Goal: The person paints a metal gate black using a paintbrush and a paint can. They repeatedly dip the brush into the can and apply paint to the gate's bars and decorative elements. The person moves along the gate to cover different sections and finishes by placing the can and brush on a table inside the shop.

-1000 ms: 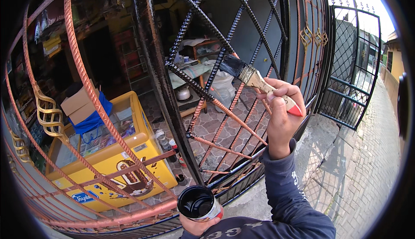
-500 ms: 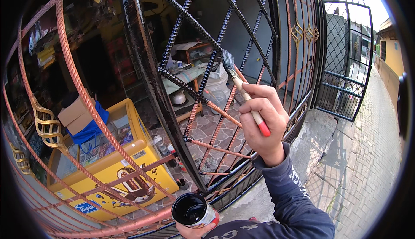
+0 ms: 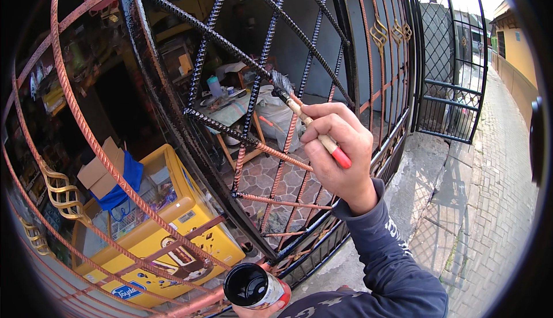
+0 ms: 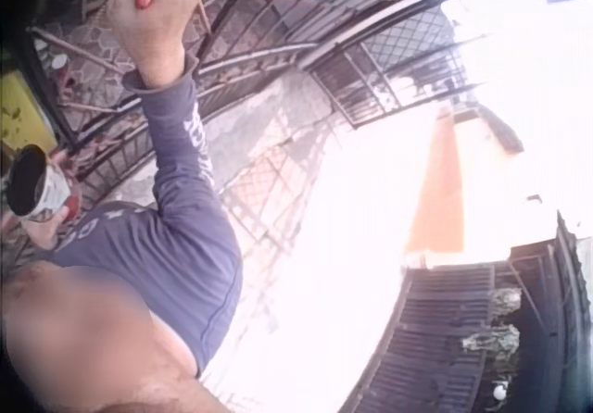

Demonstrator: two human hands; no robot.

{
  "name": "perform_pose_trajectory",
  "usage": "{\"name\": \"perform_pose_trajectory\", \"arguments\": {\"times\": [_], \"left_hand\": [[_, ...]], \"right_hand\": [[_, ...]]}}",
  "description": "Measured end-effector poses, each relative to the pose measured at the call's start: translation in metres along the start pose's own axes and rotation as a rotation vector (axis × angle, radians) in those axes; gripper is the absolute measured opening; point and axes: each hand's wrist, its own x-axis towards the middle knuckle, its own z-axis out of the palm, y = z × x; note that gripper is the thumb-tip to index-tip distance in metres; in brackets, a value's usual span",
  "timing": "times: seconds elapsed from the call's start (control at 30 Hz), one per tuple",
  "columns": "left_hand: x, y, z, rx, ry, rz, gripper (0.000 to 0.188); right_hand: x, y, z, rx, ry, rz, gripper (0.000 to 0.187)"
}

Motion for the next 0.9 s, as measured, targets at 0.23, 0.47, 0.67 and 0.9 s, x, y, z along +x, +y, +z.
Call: {"name": "perform_pose_trajectory", "arguments": {"times": [0.23, 0.47, 0.67, 0.9], "left_hand": [[0.003, -0.015, 0.008, 0.098, 0.04, 0.117, 0.086], [0.011, -0.017, 0.027, 0.118, 0.105, 0.122, 0.086], [0.009, -0.02, 0.04, 0.156, 0.157, 0.144, 0.086], [0.009, -0.025, 0.056, 0.178, 0.206, 0.183, 0.086]], "right_hand": [[0.012, 0.018, -0.004, 0.06, -0.029, 0.066, 0.014], [-0.012, 0.029, -0.006, 0.133, 0.161, 0.12, 0.016], [-0.033, 0.036, 0.0, 0.224, 0.189, -0.045, 0.015], [-0.034, 0.041, -0.003, 0.193, 0.073, -0.052, 0.022]]}}
